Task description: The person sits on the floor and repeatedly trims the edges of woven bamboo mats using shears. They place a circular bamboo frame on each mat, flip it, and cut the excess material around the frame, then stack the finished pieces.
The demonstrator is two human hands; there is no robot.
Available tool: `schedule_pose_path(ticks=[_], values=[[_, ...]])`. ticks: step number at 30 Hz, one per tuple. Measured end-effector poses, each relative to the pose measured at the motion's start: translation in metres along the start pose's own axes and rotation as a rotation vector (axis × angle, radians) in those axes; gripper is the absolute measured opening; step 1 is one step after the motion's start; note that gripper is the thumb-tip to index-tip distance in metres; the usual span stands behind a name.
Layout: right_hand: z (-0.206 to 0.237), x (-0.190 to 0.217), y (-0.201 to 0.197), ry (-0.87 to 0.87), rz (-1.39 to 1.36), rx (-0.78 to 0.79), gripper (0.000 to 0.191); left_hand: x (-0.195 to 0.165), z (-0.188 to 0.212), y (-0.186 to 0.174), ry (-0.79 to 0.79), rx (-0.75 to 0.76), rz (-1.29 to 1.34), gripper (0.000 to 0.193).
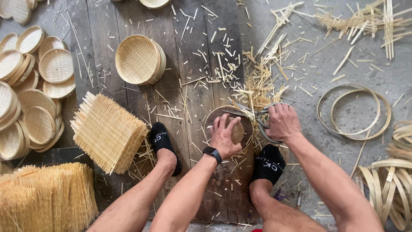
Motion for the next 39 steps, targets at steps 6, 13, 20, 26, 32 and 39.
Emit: schedule_pose_path(ticks=[6,13,20,26,32,39], values=[[0.027,-0.024,0.022,0.037,-0.125,0.173,0.017,0.002,-0.002,0.0,0.135,0.17,-0.108,0.096],[-0.002,-0.003,-0.007,-0.013,-0.1,-0.053,0.048,-0.003,-0.002,-0.006,0.32,0.224,-0.182,0.1],[0.028,-0.044,0.042,0.419,-0.452,0.221,0.043,0.015,-0.008,-0.001,0.361,0.197,0.002,0.093],[0.051,-0.068,0.023,0.646,-0.218,-0.15,0.07,0.094,-0.057,0.009,-0.428,-0.247,0.425,0.047],[0.015,0.015,0.038,0.64,-1.397,0.082,0.038,0.089,-0.086,0.038,-0.544,-0.105,0.543,0.04],[0.005,0.022,0.057,0.714,-1.344,-0.002,0.018,0.064,-0.094,0.052,-0.493,-0.196,0.36,0.032]])
Point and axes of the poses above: each hand's wrist, its own z-axis away from the middle knuckle, its own y-axis out of the palm, x = y × z, the point moved 6 cm from there along -z, towards the middle knuckle, and after that the axes turned 14 degrees about -y, right-handed, at the moved point
